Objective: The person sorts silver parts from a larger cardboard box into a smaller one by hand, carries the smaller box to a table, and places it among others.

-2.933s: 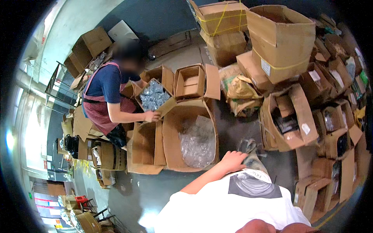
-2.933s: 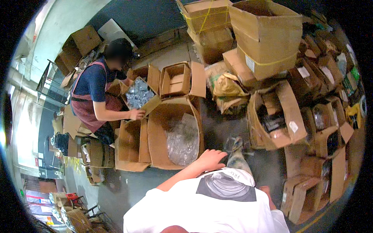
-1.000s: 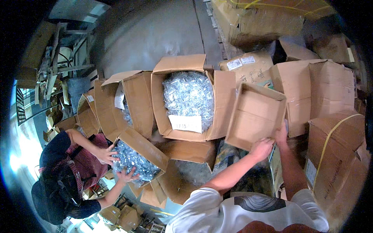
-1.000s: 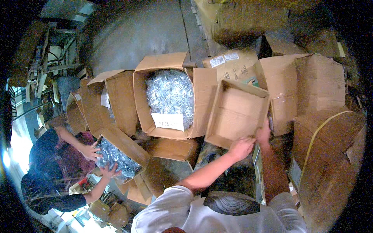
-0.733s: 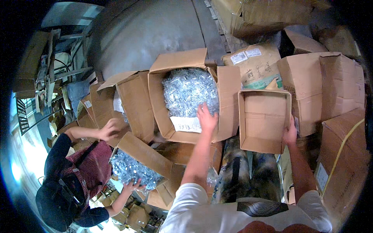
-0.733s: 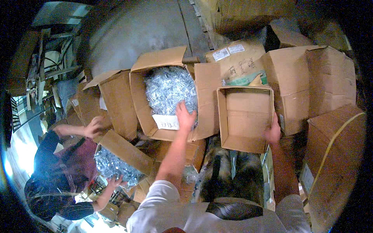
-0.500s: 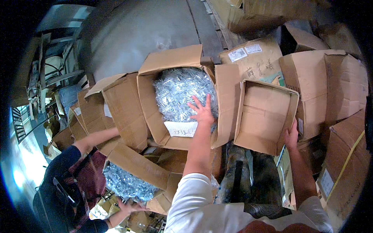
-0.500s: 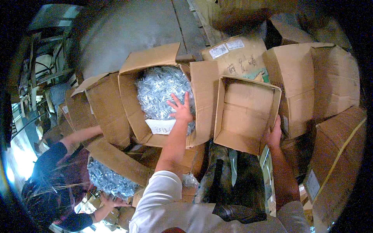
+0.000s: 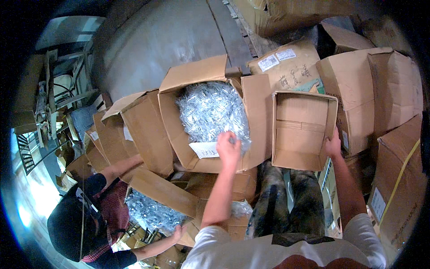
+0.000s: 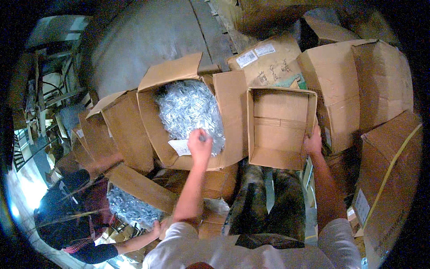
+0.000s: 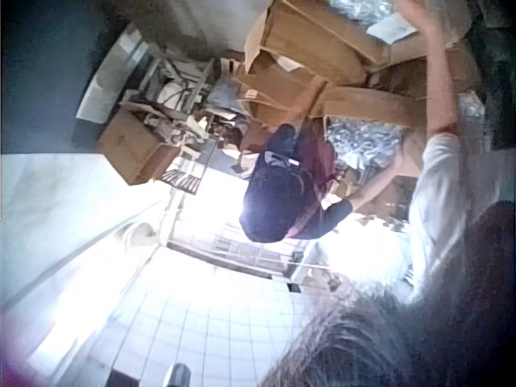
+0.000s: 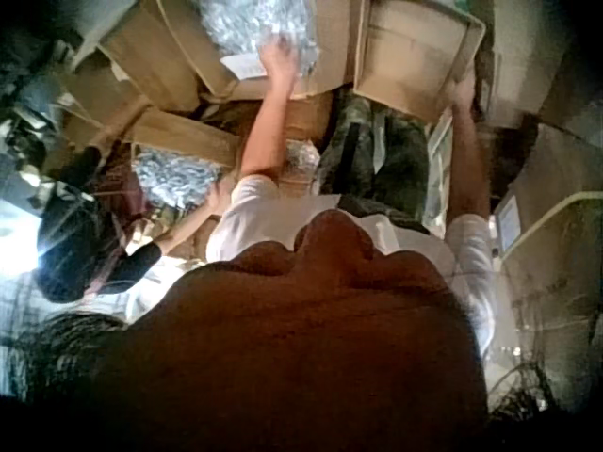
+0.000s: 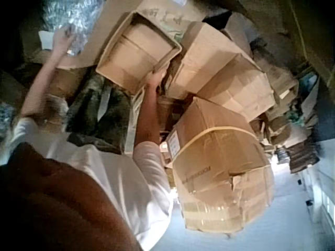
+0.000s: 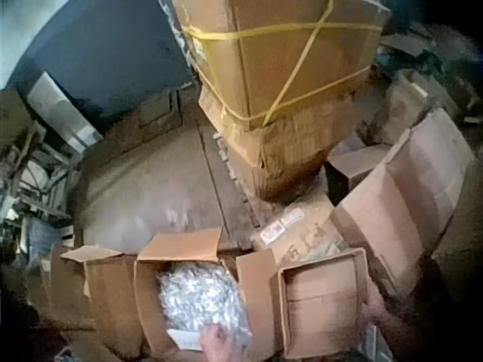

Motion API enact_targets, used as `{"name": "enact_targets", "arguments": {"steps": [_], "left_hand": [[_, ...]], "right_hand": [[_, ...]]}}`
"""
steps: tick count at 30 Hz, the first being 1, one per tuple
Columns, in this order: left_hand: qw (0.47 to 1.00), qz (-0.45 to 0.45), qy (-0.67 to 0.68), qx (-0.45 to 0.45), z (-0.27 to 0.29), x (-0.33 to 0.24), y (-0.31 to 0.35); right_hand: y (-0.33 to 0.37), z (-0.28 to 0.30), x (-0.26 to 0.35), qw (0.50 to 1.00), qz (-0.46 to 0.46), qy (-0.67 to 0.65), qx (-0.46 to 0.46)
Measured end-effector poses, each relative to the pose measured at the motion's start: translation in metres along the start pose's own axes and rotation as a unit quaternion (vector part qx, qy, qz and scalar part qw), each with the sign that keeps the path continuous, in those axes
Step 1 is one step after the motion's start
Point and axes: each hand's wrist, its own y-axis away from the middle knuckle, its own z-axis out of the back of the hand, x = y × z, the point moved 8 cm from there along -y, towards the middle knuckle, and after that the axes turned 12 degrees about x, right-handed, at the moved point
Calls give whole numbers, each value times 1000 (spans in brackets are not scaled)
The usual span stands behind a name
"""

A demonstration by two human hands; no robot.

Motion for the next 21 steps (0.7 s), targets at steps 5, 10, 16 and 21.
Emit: {"name": "enact_targets", "arguments": {"steps": [5, 10, 16, 21], "left_hand": [[969, -50, 157, 183, -45, -78, 47], [950, -7, 218, 225, -59, -49, -10], [913, 88, -318, 240, -95, 46, -83], [942, 27, -298, 150, -106, 64, -106]], "right_hand": [[-1, 1, 7, 1000, -24, -13, 10], [-14, -6, -27, 999, 33, -30, 0], [-22, -7, -29, 998, 60, -37, 1], [-31, -18, -51, 996, 66, -57, 9]]}}
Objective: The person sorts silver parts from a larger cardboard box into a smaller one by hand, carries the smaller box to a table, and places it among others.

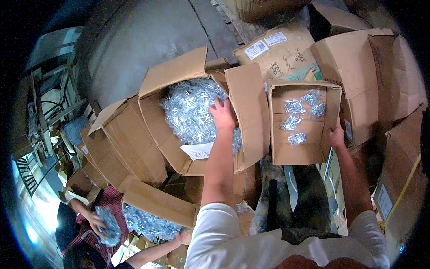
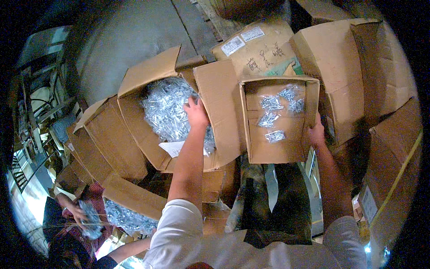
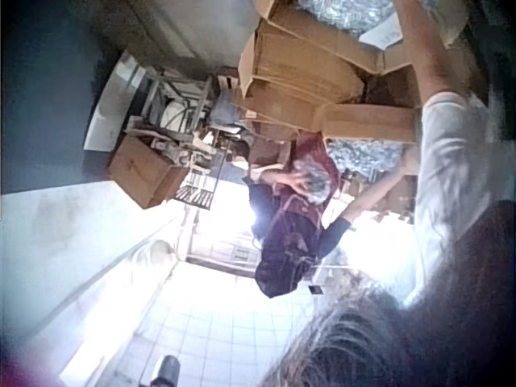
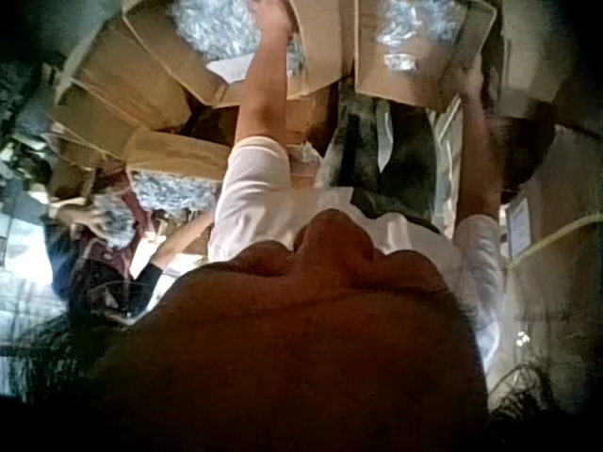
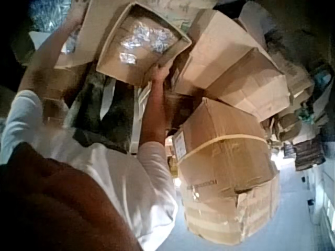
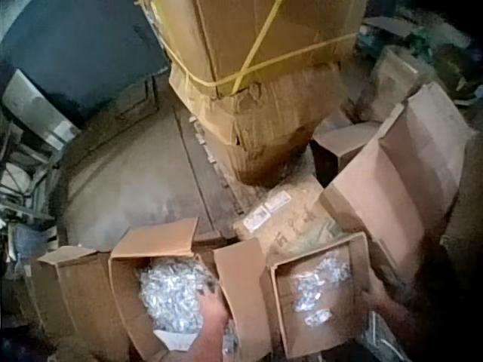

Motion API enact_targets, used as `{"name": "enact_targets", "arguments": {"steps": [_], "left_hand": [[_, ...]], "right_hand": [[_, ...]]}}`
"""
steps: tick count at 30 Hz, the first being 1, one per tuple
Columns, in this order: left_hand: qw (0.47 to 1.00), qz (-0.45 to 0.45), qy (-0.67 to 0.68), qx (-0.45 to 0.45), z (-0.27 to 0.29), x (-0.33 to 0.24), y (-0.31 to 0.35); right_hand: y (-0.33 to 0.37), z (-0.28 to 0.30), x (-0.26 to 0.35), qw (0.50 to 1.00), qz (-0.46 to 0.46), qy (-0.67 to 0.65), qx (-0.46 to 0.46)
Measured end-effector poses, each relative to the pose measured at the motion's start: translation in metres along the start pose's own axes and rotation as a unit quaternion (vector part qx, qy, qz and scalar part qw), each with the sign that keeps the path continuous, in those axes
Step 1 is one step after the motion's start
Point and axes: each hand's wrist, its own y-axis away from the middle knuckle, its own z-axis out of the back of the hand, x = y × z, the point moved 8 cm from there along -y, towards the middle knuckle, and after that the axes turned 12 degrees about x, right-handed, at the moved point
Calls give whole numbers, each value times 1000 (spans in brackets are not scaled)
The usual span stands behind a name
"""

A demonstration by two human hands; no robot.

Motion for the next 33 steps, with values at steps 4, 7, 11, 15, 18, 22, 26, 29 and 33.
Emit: {"name": "enact_targets", "arguments": {"steps": [4, 7, 11, 15, 18, 22, 26, 29, 33], "left_hand": [[992, 9, 116, -56, 19, 13, 18], [956, 5, 223, -189, 49, 21, 70], [911, -59, 361, -190, 103, -37, 162], [896, -162, 413, -22, 90, -104, 197], [915, -198, 351, 22, 85, -113, 168], [992, 10, 121, -30, 65, 0, 51], [981, 152, -58, 100, 48, 38, 3], [988, 134, -72, 41, 35, 43, -15], [996, 80, -1, -45, 39, 50, -17]], "right_hand": [[-1, 3, -1, 999, 31, 5, -1], [-1, 4, 11, 999, 29, -2, -19], [0, -2, -19, 999, -50, 13, -11], [-2, -1, -3, 998, -65, 21, -8], [0, 3, -1, 999, -36, 24, -13], [7, 1, 15, 999, -49, -20, -1], [3, 2, 3, 998, -31, -53, 14], [2, 7, 16, 999, -10, -24, -35], [-4, 2, -5, 997, -28, -71, -7]]}}
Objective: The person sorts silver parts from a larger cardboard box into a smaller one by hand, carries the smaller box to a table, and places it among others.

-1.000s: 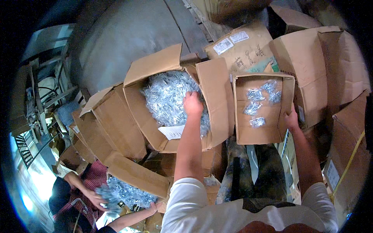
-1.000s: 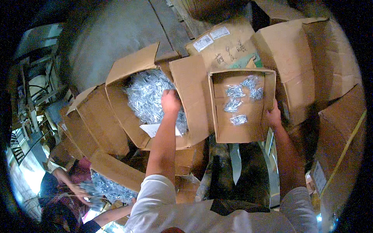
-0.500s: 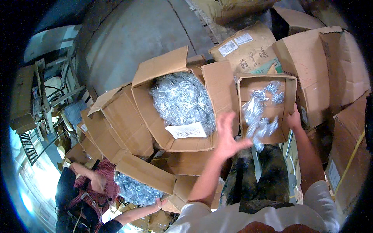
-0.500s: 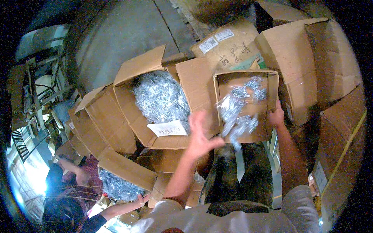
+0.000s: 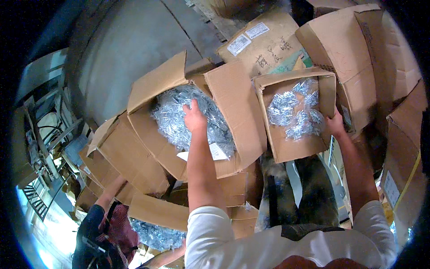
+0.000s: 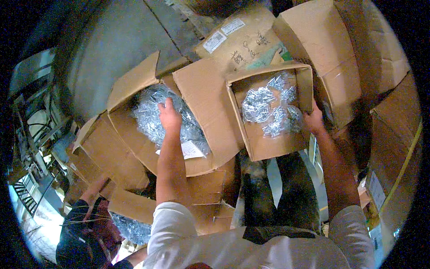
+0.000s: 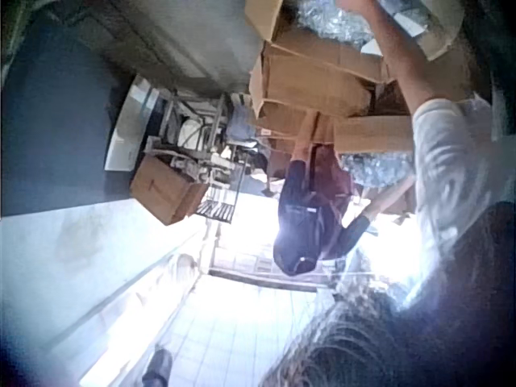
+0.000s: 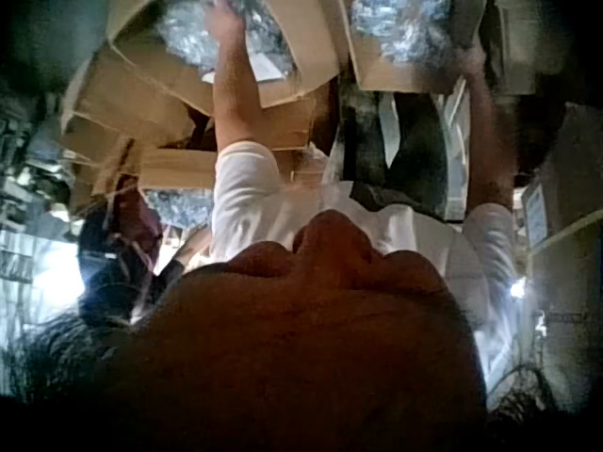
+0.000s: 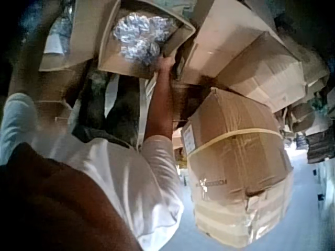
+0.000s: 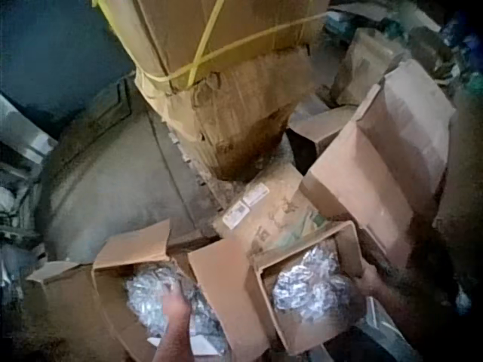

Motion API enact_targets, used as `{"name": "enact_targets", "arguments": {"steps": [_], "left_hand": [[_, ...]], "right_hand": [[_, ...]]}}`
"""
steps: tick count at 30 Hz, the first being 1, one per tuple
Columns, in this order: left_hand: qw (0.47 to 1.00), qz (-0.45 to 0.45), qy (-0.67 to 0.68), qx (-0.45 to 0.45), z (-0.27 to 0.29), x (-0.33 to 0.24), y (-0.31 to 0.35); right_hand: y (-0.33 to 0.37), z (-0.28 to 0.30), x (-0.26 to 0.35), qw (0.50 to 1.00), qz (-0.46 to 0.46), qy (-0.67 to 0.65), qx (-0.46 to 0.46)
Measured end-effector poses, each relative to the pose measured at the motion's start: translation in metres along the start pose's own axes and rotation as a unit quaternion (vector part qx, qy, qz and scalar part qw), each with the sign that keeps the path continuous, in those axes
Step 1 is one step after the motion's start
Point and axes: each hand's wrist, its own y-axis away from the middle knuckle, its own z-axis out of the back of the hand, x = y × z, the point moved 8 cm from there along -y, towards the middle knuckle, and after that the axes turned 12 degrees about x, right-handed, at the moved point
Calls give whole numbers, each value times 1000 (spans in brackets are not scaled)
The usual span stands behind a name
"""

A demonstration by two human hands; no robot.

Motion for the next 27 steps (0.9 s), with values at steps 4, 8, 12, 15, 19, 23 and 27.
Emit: {"name": "enact_targets", "arguments": {"steps": [4, 8, 12, 15, 19, 23, 27], "left_hand": [[986, -79, 109, -100, 34, 7, 29], [928, -153, 325, -98, 58, -23, 126], [837, -152, 519, 83, 40, -85, 212], [800, -302, 491, 169, 31, -151, 238], [714, -190, 603, 301, 19, -123, 179], [949, -250, 181, 59, -1, -48, 58], [984, -102, -28, 141, -81, -52, 50]], "right_hand": [[-1, 1, -9, 999, 7, 20, -25], [4, -1, -2, 998, -33, 48, -35], [9, 1, 18, 999, -44, 18, -26], [2, 1, 2, 998, -23, 52, -40], [5, 4, -11, 999, -23, 33, -32], [1, 0, -4, 999, 9, 26, -17], [8, -2, -6, 1000, -26, 13, -9]]}}
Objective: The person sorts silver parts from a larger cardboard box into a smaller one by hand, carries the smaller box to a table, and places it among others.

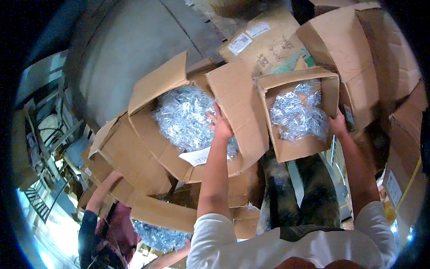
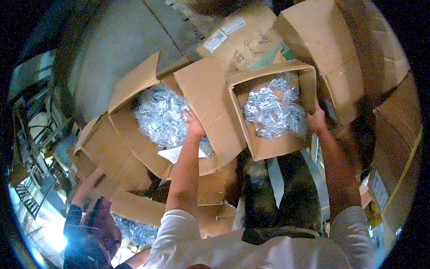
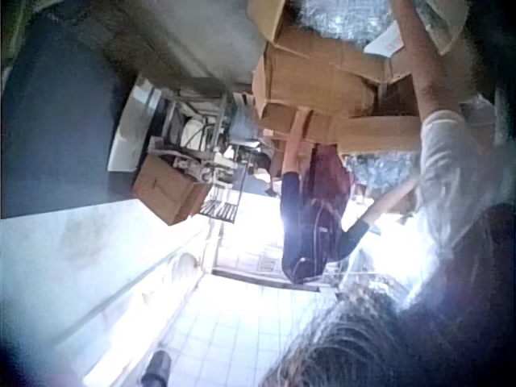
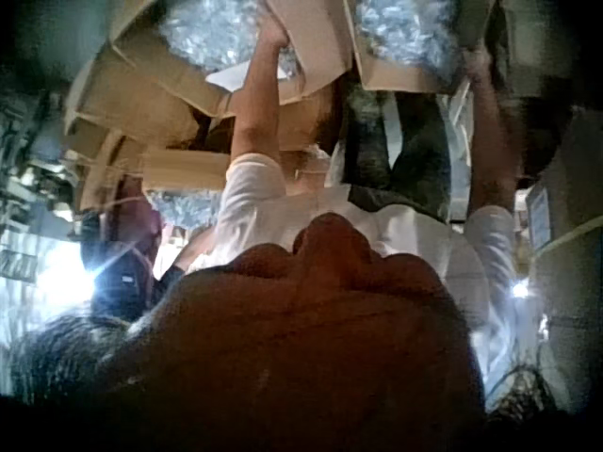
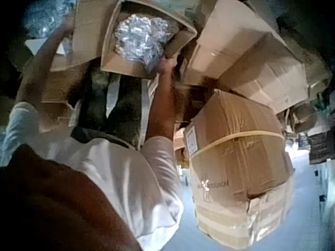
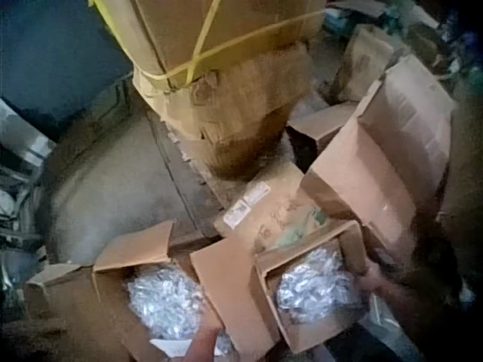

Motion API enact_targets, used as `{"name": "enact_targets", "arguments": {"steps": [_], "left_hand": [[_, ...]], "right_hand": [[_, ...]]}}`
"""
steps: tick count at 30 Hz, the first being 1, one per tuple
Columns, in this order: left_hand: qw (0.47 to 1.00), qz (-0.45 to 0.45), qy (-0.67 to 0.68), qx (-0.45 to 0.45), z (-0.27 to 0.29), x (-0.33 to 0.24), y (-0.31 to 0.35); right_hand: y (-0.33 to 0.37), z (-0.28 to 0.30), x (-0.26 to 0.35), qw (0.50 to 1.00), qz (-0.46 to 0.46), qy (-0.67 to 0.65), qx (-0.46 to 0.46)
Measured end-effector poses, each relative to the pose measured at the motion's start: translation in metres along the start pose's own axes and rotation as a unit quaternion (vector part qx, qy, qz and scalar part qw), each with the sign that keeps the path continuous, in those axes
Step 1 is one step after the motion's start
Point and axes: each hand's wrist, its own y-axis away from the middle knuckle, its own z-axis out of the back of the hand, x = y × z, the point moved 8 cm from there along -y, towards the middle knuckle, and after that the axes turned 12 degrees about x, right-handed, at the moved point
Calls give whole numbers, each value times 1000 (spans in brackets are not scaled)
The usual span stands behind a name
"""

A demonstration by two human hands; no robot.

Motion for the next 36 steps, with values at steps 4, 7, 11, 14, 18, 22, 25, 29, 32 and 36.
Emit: {"name": "enact_targets", "arguments": {"steps": [4, 7, 11, 14, 18, 22, 25, 29, 32, 36], "left_hand": [[990, 16, 115, -81, 7, 15, -16], [964, 7, 188, -189, 28, 16, -5], [914, -11, 293, -281, 34, 42, 45], [861, -21, 432, -266, 59, 24, 116], [830, -34, 539, -136, 69, -43, 184], [901, -212, 371, -70, 69, -94, 168], [951, -29, 262, -162, 48, 0, 87], [957, 277, 77, 27, 20, 41, 40], [955, 282, 92, -11, 18, 58, 23], [984, 151, 88, -41, 8, 104, 14]], "right_hand": [[-7, 4, 2, 1000, -1, 24, -11], [-3, 4, 4, 999, -9, 33, -11], [-2, 2, 20, 999, 2, 46, -25], [-3, 6, -9, 999, -3, 37, -32], [-6, 1, 0, 998, 46, 42, -12], [5, 5, 17, 999, -41, 18, -18], [-1, 5, 7, 999, 25, 14, -24], [-7, 3, -6, 999, 40, 13, -14], [-6, 3, -1, 999, 34, 5, -7], [-8, 5, 0, 999, 26, -15, -9]]}}
